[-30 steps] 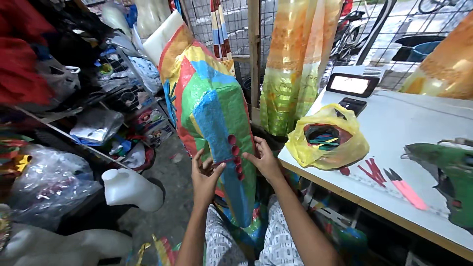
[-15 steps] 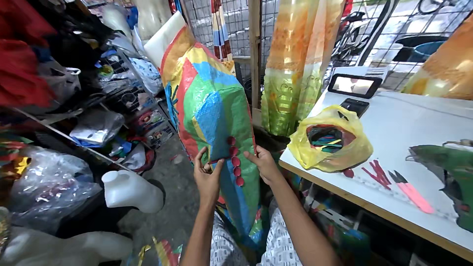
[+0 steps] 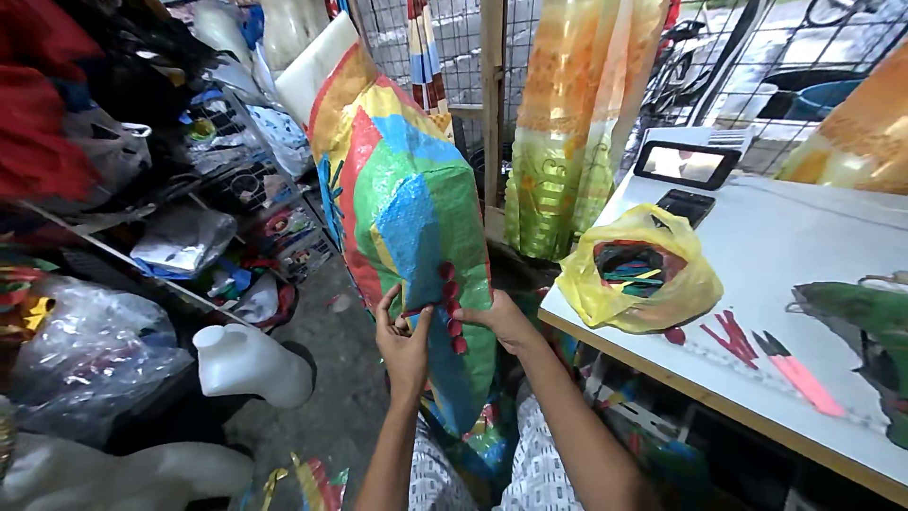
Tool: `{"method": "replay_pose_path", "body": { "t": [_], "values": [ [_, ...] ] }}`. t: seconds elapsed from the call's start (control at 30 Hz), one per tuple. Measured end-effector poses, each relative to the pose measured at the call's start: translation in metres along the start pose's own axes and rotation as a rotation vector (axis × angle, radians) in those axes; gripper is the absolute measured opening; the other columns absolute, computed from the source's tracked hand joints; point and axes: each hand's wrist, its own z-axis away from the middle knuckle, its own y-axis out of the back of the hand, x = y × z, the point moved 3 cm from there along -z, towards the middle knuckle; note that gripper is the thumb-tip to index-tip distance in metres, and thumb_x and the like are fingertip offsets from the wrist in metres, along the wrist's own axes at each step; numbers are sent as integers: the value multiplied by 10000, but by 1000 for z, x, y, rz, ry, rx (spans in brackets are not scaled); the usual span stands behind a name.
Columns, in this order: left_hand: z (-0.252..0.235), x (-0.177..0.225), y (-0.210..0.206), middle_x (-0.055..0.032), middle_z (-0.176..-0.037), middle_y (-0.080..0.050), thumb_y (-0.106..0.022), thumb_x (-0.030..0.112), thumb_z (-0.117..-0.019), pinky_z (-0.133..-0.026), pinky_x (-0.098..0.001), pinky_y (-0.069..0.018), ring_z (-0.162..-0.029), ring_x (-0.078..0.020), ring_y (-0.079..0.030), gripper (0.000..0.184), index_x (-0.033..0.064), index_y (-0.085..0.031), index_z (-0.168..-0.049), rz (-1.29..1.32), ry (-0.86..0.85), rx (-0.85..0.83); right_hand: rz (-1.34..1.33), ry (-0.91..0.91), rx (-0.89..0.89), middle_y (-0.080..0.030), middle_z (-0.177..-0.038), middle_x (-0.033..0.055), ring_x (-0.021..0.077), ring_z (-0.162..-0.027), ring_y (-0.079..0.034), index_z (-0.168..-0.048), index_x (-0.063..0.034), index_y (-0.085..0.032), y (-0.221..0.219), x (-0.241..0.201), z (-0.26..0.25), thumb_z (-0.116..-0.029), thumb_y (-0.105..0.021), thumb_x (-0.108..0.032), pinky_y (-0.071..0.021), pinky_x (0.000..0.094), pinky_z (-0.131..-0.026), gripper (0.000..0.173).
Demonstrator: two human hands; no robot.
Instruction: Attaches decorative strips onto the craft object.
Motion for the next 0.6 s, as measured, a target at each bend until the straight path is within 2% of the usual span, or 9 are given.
{"method": "replay_pose_path", "body": {
  "t": [0.1,0.23,0.3,0.4,0.5,0.6],
  "values": [
    [0,-1,0,-56,-878,-736,-713,-76,-873,-702,-251,-621,-739,-98,-724,646,4,-422,-1444,25,7,-2,-62,5,-75,-731,-979,77,115,-883,-721,-1169,39,-600,5,1,-3,-830,-797,11,-617,294,-844,393],
    [3,-2,-3,-29,-826,-727,-719,-63,-868,-675,-225,-606,-706,-69,-709,620,-20,-438,-1420,-22,-37,36,-100,5,-158,-741,-953,62,121,-863,-729,-1151,26,-610,7,-1,-5,-838,-770,37,-622,300,-835,352],
    [4,-3,-5,-5,-803,-714,-739,-50,-843,-662,-209,-601,-683,-49,-696,622,-38,-454,-1397,-65,-96,69,-87,-2,-160,-745,-937,69,129,-844,-732,-1130,27,-626,7,-3,-6,-838,-773,30,-628,310,-821,327],
    [4,-6,-4,-7,-799,-726,-781,-53,-808,-663,-210,-597,-672,-45,-691,653,-39,-477,-1385,-64,-89,82,-54,-19,-133,-738,-934,77,131,-838,-728,-1124,35,-628,6,-4,-6,-836,-787,10,-625,309,-813,330],
    [3,-4,2,-16,-838,-734,-787,-50,-811,-681,-219,-602,-695,-57,-697,690,-27,-454,-1415,-30,-26,19,-32,-23,-99,-732,-961,78,128,-858,-724,-1158,36,-614,7,-3,-4,-833,-792,10,-622,306,-824,372],
    [1,7,12,-10,-881,-758,-694,-47,-889,-743,-217,-595,-766,-58,-718,579,-14,-434,-1405,31,61,-119,-5,-18,-76,-730,-981,72,118,-878,-722,-1181,36,-601,12,-3,-4,-837,-792,10,-618,295,-836,394]
  ]
}}
